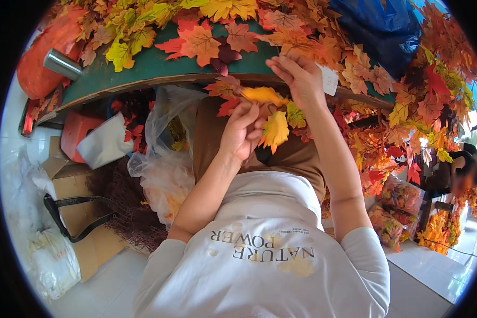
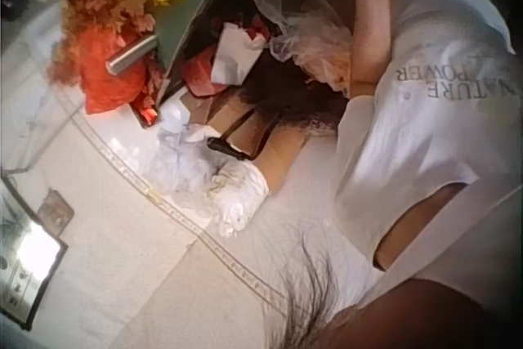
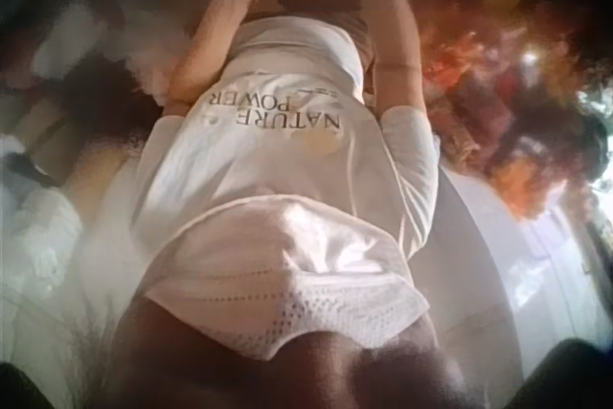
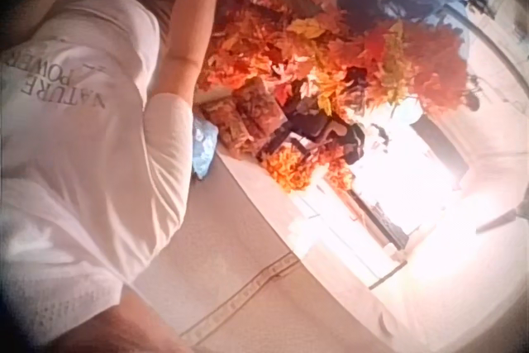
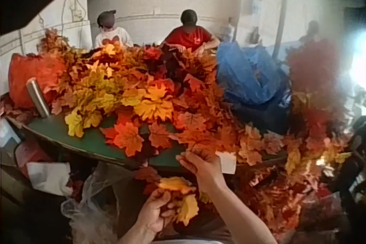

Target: Assembling artificial maple leaf branches by attaching individual leaves to a plastic stem.

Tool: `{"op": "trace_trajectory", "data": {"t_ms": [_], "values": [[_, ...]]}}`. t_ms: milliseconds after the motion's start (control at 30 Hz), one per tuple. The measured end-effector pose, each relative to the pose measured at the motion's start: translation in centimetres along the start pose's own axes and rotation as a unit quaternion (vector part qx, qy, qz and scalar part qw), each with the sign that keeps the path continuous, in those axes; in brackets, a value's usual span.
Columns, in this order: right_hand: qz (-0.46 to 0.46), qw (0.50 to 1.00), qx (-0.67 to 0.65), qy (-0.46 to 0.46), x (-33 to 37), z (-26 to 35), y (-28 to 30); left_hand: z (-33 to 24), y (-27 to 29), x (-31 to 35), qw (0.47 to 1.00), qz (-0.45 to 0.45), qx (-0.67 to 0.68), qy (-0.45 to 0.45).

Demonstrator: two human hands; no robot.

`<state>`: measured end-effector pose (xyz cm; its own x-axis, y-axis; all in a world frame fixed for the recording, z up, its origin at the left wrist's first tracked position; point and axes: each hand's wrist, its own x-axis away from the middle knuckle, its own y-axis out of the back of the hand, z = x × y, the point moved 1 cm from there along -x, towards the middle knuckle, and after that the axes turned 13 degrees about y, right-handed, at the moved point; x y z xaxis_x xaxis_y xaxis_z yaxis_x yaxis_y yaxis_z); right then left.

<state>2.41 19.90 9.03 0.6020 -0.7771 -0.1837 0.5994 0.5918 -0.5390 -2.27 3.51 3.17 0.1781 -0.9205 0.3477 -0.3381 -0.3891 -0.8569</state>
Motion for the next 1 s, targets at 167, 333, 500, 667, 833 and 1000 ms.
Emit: {"op": "trace_trajectory", "data": {"t_ms": [167, 333, 500, 667, 833, 1000], "values": [[0.01, 0.997, 0.031, 0.068, 0.8, 0.4, -1.6, -0.3, 0.4, -2.8, 0.996, 0.028, 0.069, 0.04], [0.002, 0.986, -0.053, 0.155, 4.1, 2.1, 0.2, 0.4, 2.9, -3.9, 0.995, 0.057, 0.068, 0.047], [-0.027, 0.975, -0.022, 0.221, 8.8, -0.4, 3.0, 0.8, 3.1, -3.9, 0.997, 0.05, 0.054, 0.034], [-0.169, 0.98, 0.007, 0.103, 11.3, -3.1, 3.7, 1.4, 2.0, -2.3, 1.0, -0.009, 0.005, -0.006], [-0.182, 0.982, 0.001, 0.058, 10.9, -4.0, 3.6, 1.8, -0.5, -0.7, 0.992, -0.042, -0.103, -0.059], [-0.179, 0.98, -0.086, -0.014, 11.2, -3.6, 2.7, 1.9, -2.0, 0.2, 0.984, -0.031, -0.147, -0.1]]}}
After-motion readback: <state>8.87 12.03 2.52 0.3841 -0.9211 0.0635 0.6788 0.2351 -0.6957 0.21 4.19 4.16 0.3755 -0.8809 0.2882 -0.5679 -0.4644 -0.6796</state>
